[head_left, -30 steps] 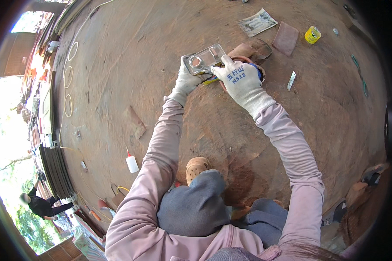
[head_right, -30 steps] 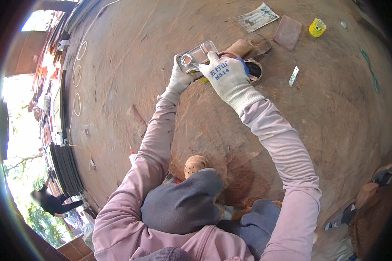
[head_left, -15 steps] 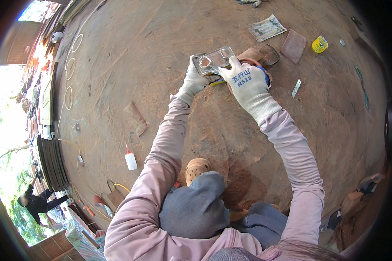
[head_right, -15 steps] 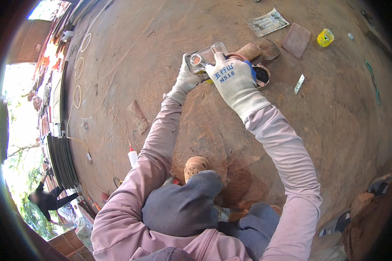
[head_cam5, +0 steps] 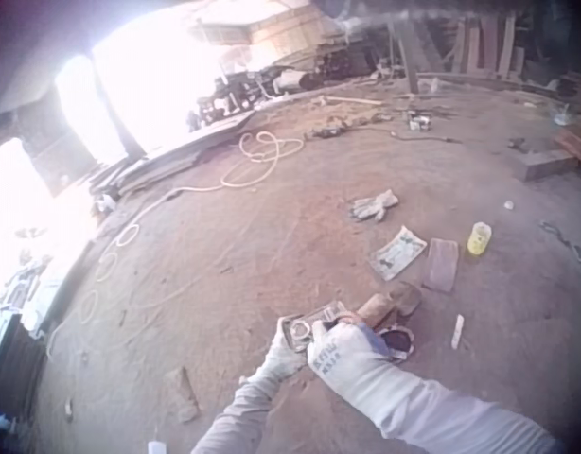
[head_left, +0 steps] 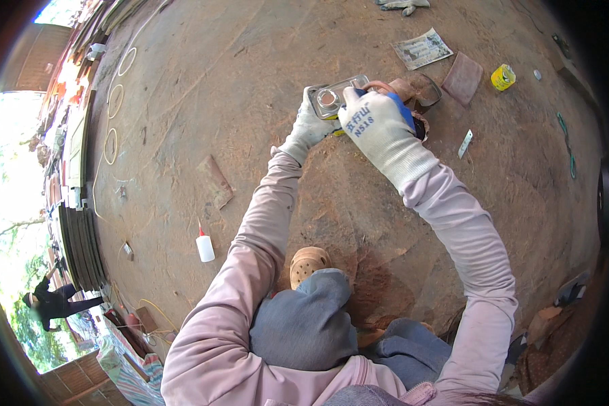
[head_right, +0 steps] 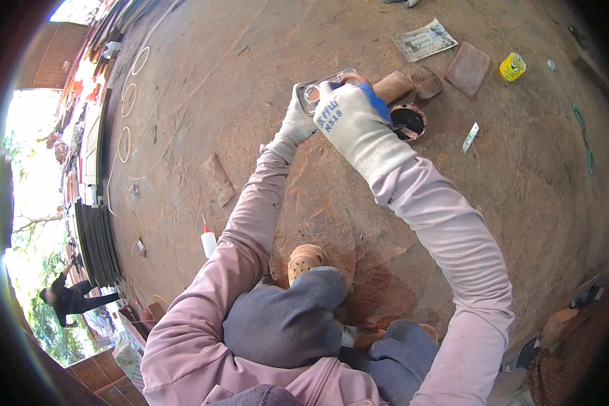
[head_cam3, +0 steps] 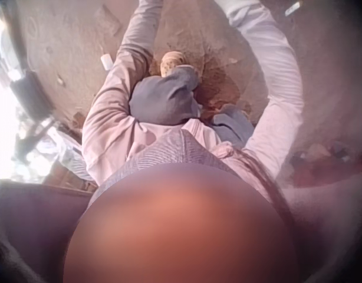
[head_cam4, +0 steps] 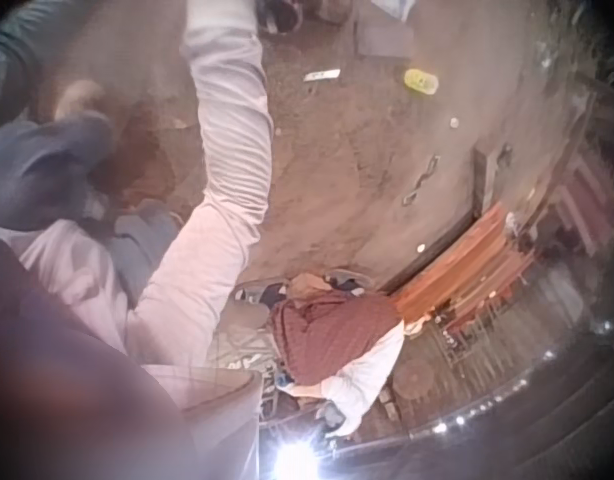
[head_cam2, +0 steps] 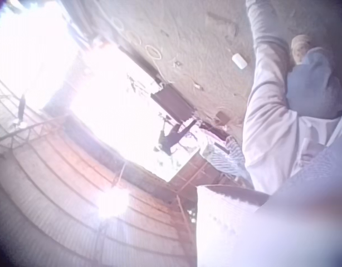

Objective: The person cleans a green metal window frame with a brush, then uses scissors to open a yellow paint can and pours its contents into a small container. The person wears gloves and works in a cluttered workshop.

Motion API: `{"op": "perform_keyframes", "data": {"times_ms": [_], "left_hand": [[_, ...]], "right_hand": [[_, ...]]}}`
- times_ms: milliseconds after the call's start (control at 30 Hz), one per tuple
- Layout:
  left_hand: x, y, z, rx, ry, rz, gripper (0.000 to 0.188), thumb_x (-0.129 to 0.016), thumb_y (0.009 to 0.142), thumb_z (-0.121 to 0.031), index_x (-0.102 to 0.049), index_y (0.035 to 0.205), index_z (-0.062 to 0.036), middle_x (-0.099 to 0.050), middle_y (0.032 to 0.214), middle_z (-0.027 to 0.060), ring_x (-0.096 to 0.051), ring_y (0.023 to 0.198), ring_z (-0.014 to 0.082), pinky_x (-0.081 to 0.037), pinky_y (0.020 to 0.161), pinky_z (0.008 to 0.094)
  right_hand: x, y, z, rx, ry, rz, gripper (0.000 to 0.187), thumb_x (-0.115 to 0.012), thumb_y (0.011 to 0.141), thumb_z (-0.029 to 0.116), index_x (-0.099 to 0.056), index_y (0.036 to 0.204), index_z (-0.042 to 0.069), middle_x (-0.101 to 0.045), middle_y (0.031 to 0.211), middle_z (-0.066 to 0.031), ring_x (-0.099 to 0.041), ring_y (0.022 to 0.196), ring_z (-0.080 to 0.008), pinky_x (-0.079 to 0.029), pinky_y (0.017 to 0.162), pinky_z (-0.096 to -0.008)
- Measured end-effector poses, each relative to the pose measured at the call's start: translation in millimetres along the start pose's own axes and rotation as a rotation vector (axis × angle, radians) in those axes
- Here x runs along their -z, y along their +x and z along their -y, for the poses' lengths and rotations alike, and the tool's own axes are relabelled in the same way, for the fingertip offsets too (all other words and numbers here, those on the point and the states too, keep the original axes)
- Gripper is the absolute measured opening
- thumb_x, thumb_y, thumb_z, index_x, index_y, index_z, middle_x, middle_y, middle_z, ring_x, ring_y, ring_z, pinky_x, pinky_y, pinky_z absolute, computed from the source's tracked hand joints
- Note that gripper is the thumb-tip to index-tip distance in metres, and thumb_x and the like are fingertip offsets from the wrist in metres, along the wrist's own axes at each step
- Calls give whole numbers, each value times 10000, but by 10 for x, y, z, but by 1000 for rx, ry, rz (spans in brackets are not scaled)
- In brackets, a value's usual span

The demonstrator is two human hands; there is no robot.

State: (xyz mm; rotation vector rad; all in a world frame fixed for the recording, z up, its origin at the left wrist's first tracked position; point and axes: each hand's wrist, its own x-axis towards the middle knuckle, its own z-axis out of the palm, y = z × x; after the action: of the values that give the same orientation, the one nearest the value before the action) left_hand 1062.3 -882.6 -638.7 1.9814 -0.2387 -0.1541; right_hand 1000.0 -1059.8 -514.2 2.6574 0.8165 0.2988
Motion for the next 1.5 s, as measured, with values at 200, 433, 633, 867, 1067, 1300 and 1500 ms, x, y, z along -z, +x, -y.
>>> {"op": "perform_keyframes", "data": {"times_ms": [200,433,633,867,1067,1300,1500], "left_hand": [[8,1,-40,47,-55,-2,955,-977,596,-275,-360,1294,-63,-609,1234,116,-598,1127,196,-506,981,366],[-18,-33,-131,66,-43,16,982,-976,599,-233,-339,1331,-83,-593,1247,111,-589,1145,220,-507,997,376],[7,15,-40,34,83,-26,957,-971,590,-306,-382,1306,-66,-599,1248,142,-596,1152,244,-497,989,386],[-25,1,-48,-3,6,-20,908,-966,611,-282,-391,1277,-61,-610,1208,122,-598,1114,200,-505,969,357],[-25,-28,-81,-40,1,-40,846,-950,640,-203,-395,1264,-72,-614,1186,99,-602,1070,188,-520,951,360],[-9,13,-75,35,112,-37,812,-922,682,-183,-385,1280,-74,-601,1225,107,-595,1107,203,-520,951,367],[-36,11,-9,18,95,-47,849,-937,658,-164,-376,1293,-94,-592,1212,103,-579,1105,186,-527,952,356]], "right_hand": [[10,95,-11,37,-48,-45,85,-670,830,132,-725,894,120,-658,939,-64,-703,785,-197,-535,574,-307],[-210,-265,94,-380,535,-154,199,-699,784,137,-691,977,186,-617,1003,-87,-701,748,-248,-545,613,-386],[-248,-28,188,-100,-129,-195,51,-649,839,172,-663,843,124,-535,861,-41,-625,650,-177,-490,509,-320],[-244,-159,284,-401,395,-56,255,-675,809,124,-698,1059,174,-618,985,-94,-706,763,-250,-556,603,-389],[-284,-207,352,-453,511,-239,133,-703,783,144,-674,913,145,-592,936,-88,-681,727,-263,-549,604,-356],[-259,-77,415,-360,113,-176,27,-645,838,168,-629,858,161,-554,883,-59,-645,595,-191,-503,447,-331],[-445,-264,661,-728,814,-235,392,-759,744,166,-688,1129,184,-572,1010,-90,-666,814,-263,-534,732,-402]]}}
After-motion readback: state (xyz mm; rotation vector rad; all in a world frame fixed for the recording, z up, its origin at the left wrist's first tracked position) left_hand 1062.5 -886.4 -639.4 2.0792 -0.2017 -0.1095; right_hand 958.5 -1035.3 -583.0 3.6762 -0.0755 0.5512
